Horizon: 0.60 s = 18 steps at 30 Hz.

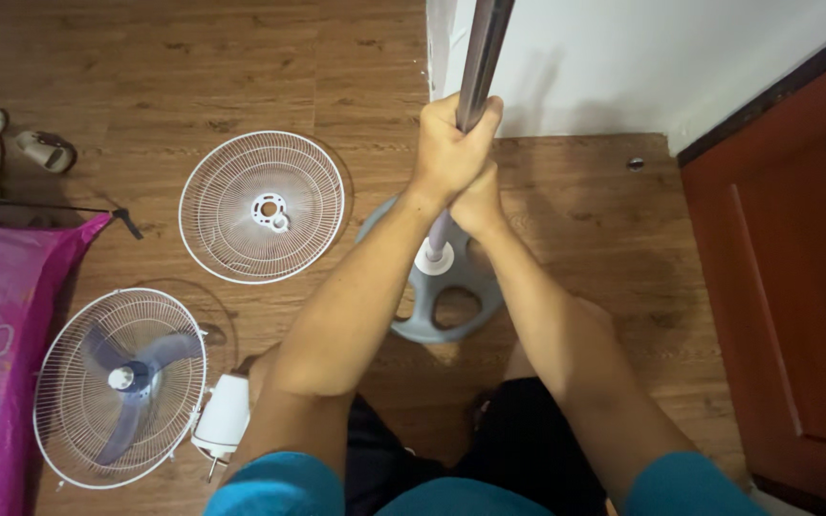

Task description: The person assembles a standing fan by connecting the motor housing to the base and securing the metal pole. They then attach the fan blade assembly and secure it with a nut, followed by attaching the front cage.

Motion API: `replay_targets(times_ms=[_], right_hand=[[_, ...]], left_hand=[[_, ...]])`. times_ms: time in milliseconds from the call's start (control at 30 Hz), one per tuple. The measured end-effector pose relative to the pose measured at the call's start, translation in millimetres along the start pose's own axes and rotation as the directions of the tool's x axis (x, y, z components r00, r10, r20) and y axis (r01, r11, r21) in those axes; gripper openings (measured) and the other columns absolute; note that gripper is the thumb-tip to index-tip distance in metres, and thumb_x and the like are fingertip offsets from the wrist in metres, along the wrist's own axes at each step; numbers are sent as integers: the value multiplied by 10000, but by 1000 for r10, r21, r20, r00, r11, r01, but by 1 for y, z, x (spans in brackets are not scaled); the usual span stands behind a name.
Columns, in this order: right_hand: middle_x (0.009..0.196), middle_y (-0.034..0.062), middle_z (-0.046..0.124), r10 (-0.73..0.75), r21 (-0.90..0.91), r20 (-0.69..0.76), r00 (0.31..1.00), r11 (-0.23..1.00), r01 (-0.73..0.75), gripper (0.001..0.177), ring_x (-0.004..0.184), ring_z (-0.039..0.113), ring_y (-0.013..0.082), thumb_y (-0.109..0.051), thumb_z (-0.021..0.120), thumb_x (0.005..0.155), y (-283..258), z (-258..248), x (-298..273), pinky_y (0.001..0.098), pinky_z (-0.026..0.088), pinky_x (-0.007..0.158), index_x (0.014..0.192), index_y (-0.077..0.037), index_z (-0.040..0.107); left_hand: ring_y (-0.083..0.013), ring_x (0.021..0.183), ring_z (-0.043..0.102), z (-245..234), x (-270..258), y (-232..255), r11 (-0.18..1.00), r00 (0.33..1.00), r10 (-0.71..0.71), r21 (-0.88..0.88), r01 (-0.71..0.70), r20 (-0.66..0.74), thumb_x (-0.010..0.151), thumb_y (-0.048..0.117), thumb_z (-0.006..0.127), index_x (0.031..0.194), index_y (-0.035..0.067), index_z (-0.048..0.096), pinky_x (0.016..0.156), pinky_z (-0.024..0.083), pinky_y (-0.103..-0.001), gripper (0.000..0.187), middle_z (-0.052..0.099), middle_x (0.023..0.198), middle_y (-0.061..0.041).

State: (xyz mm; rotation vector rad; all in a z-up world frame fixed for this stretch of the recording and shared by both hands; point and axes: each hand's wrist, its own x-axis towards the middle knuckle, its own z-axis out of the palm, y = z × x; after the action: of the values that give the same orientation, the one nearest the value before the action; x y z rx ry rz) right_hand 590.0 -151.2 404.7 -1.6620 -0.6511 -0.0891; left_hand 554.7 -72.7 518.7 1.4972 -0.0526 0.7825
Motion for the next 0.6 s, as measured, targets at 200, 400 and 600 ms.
replay_targets(times_ms=[200,400,600], right_hand=[[1205,78,633,-85,234,199,976,971,37,513,1100,618,164,-75,820,839,1,-12,15,332,572,878,1280,-19,564],[1240,77,606,62,79,559,827,989,-128,768,1112,612,177,-84,859,730,-7,-39,32,346,573,885,1398,-40,483],[1257,80,664,371,796,-173,912,598,-93,502,1130,660,155,-262,661,974,-10,35,-32,297,583,936,1398,-15,559]], left_hand=[[-36,568,384,-1,2,-5,1000,1000,-11,-5,11,26,948,122,710,639,39,507,486,329,-287,378,439,584,72],[-36,540,437,-3,2,0,996,996,-84,-10,84,22,937,143,717,630,37,539,471,375,-284,371,497,564,72],[-39,569,428,1,1,-1,999,1000,-23,48,23,-18,936,142,733,666,32,587,494,374,-286,327,482,582,66]])
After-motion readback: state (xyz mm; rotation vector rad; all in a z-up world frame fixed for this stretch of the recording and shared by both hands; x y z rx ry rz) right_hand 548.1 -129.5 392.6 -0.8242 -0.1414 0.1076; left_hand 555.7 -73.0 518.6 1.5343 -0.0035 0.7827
